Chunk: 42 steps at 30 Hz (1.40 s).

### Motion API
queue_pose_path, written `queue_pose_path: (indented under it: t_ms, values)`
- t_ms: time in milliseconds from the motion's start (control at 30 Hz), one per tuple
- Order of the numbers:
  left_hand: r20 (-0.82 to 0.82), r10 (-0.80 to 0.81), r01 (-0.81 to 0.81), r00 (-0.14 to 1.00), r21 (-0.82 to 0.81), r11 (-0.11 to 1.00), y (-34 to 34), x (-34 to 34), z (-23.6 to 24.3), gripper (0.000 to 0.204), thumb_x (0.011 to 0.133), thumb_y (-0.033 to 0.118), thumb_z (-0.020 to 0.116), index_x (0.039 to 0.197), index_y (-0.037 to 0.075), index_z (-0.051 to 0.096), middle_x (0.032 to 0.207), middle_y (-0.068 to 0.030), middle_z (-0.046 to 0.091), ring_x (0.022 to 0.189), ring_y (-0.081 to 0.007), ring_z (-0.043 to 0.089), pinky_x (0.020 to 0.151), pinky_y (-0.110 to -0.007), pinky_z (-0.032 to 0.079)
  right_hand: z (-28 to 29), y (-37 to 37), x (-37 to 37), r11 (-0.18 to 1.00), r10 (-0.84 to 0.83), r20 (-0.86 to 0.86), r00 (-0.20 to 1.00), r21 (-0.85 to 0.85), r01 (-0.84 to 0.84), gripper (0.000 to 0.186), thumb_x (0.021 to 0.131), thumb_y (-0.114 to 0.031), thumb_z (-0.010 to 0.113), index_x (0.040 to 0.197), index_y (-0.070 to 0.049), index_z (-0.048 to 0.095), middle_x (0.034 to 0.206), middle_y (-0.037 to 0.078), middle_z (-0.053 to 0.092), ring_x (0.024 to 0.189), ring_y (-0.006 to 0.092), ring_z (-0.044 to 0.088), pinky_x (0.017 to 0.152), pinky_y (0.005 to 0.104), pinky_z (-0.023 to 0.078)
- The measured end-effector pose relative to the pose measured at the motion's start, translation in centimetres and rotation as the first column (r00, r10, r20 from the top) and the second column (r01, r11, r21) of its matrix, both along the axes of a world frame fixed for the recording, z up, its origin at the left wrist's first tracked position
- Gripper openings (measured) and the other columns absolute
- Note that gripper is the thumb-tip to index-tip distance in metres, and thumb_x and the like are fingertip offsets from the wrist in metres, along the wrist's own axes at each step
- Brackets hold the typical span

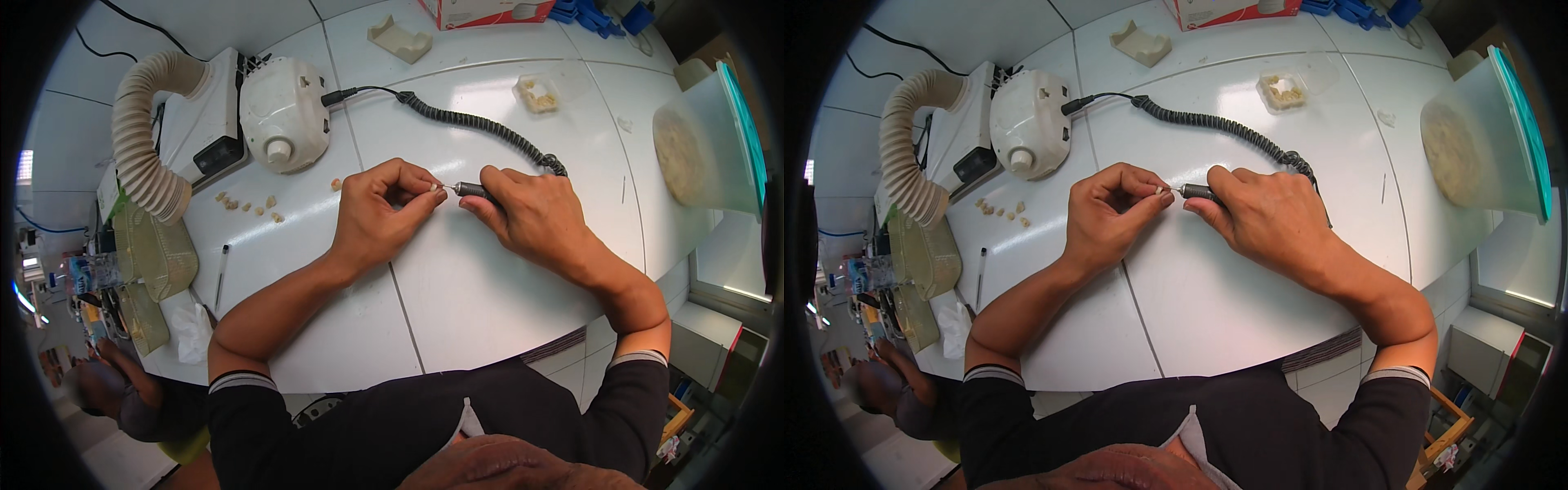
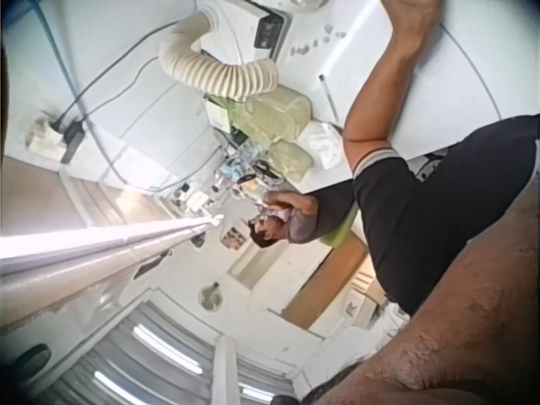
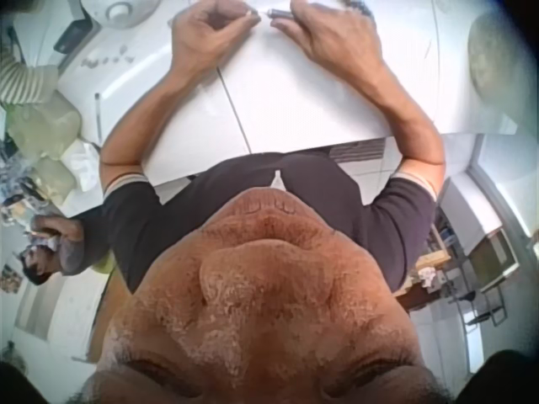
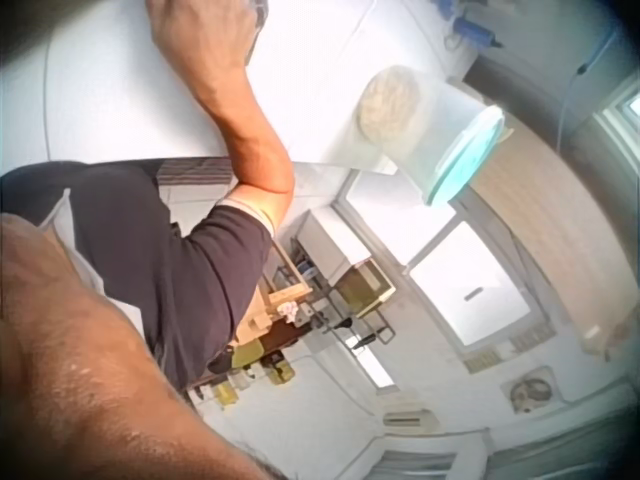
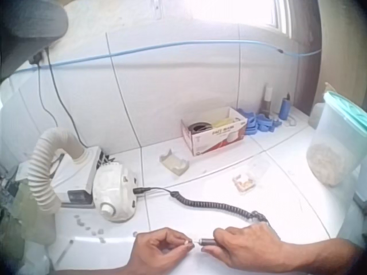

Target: The person uses a rotary tool to polish a small dental prosthetic, turning it over by hand to work on different sides of the object at a workbench.

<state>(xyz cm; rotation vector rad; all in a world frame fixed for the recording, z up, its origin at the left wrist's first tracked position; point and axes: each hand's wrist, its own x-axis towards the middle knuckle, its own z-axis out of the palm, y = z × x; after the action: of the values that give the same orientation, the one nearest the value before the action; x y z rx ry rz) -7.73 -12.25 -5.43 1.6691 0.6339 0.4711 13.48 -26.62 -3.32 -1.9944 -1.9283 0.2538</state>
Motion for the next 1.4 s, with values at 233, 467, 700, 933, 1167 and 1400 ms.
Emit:
queue_pose_path:
  t_ms: [233,467,700,933,1167,1400]
  values:
    - [-0.017,0.018,-0.018,1.0,-0.03,0.999,-0.02,0.08,0.15,0.012,0.098,-0.003,0.082,0.094,-0.001,0.071,0.109,-0.0131,0.079,0.097,-0.0128,0.074,0.089,-0.028,0.06,-0.01,0.13,-0.01,1.0,-0.002,0.024,1.0,-0.002,0.002,0.044,0.107,-0.048,0.072,0.094,-0.007,0.065,0.074,0.011,0.071,0.056,0.0347,0.068,0.051,0.0455,0.054]
    - [-0.028,0.019,-0.019,0.999,-0.002,1.0,-0.13,0.34,0.47,0.014,0.097,-0.004,0.083,0.091,-0.002,0.07,0.109,-0.0149,0.081,0.097,-0.0136,0.075,0.087,-0.029,0.061,-0.07,0.1,0.16,1.0,0.006,0.014,1.0,-0.007,-0.006,0.045,0.106,-0.05,0.072,0.092,-0.008,0.064,0.07,0.009,0.067,0.052,0.0334,0.064,0.047,0.045,0.05]
    - [-0.008,0.023,-0.023,1.0,0.0,1.0,-0.16,0.34,0.46,0.015,0.096,-0.005,0.083,0.09,-0.002,0.07,0.108,-0.0154,0.081,0.097,-0.0142,0.077,0.087,-0.029,0.063,-0.03,0.08,0.12,1.0,0.003,0.003,1.0,-0.014,-0.003,0.046,0.106,-0.05,0.073,0.09,-0.008,0.063,0.069,0.008,0.065,0.05,0.0316,0.063,0.046,0.0442,0.048]
    - [-0.013,0.019,-0.019,1.0,0.012,1.0,-0.16,0.27,0.47,0.015,0.097,-0.004,0.083,0.09,-0.001,0.07,0.108,-0.0148,0.081,0.098,-0.0141,0.077,0.089,-0.029,0.063,0.15,0.23,0.07,1.0,-0.001,0.02,1.0,-0.01,0.001,0.045,0.105,-0.049,0.075,0.089,-0.008,0.063,0.07,0.007,0.066,0.05,0.0296,0.064,0.045,0.0424,0.049]
    - [0.004,0.024,-0.024,1.0,0.01,1.0,-0.23,0.29,0.28,0.015,0.097,-0.003,0.083,0.09,-0.002,0.069,0.107,-0.0152,0.081,0.095,-0.0138,0.077,0.087,-0.028,0.063,0.1,0.25,0.15,1.0,0.002,0.01,1.0,-0.01,-0.002,0.044,0.105,-0.048,0.076,0.089,-0.009,0.063,0.07,0.007,0.066,0.05,0.0289,0.064,0.045,0.0418,0.049]
    - [-0.011,0.027,-0.026,1.0,0.02,0.999,-0.17,0.29,0.43,0.016,0.097,-0.002,0.084,0.089,0.0,0.07,0.107,-0.0141,0.081,0.097,-0.0132,0.077,0.088,-0.028,0.063,0.1,0.21,0.23,1.0,0.013,0.017,1.0,-0.017,-0.013,0.045,0.105,-0.048,0.075,0.089,-0.008,0.063,0.068,0.007,0.065,0.05,0.0278,0.063,0.045,0.0411,0.049]
